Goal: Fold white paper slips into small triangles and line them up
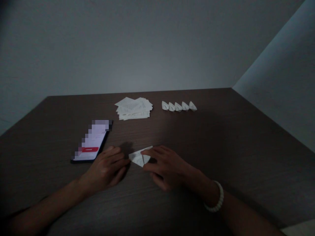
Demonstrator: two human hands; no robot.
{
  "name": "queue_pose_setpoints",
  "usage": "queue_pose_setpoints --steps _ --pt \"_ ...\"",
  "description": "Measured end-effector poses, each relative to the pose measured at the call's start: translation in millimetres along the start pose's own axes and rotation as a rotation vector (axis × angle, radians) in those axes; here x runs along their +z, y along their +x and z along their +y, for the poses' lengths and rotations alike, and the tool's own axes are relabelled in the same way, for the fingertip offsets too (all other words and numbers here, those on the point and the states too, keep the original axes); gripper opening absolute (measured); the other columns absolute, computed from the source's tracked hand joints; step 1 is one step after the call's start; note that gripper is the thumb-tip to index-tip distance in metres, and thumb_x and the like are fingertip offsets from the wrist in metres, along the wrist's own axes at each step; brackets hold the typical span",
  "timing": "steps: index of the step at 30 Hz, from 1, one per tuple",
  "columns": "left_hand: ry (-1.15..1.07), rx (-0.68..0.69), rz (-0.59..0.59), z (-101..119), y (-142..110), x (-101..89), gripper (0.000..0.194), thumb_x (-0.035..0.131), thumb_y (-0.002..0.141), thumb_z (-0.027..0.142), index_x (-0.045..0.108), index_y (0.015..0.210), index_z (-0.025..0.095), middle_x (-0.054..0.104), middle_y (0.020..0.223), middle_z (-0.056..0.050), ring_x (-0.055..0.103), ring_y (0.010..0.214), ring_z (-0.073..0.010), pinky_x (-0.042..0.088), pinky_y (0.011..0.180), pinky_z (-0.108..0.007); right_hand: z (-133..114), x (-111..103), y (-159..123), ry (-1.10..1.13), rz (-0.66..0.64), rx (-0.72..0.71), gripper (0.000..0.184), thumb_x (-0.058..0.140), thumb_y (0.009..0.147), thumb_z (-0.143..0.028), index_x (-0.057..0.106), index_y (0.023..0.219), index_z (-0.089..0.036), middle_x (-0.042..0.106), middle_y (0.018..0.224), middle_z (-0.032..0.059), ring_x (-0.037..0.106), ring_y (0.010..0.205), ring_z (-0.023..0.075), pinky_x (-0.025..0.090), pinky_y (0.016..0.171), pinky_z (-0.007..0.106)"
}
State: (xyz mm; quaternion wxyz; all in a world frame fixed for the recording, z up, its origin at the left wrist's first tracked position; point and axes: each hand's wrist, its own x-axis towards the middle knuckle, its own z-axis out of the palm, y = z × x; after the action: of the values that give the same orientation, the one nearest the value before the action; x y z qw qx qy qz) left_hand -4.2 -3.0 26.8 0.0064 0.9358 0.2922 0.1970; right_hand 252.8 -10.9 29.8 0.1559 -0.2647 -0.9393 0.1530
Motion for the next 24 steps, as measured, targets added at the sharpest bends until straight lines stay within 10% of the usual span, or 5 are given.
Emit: queue_pose_setpoints --steps 10,24 --pt "-0.127 0.105 -0.112 1.6 4.0 -2.3 0.026 0.045 0.093 0.011 0.063 0.111 0.010 0.060 0.102 -0.013 0.053 0.091 -0.0232 0.051 0.076 -0.037 -1.5 3.1 -0.7 0.009 0.056 -0.013 0.026 0.058 0.080 -0.017 0.065 0.105 -0.022 0.052 0.131 0.0092 0.049 0.117 0.0251 0.040 0.097 0.043" --pt "-0.185 0.104 -0.129 -1.6 2.9 1.7 0.023 0.046 0.091 0.010 0.065 0.105 0.010 0.061 0.116 -0.013 0.055 0.104 -0.0268 0.052 0.088 -0.045 -0.6 -0.2 1.8 -0.057 -0.023 -0.047 0.036 0.056 0.081 -0.020 0.060 0.117 -0.019 0.058 0.121 0.0091 0.052 0.106 0.0244 0.043 0.091 0.041"
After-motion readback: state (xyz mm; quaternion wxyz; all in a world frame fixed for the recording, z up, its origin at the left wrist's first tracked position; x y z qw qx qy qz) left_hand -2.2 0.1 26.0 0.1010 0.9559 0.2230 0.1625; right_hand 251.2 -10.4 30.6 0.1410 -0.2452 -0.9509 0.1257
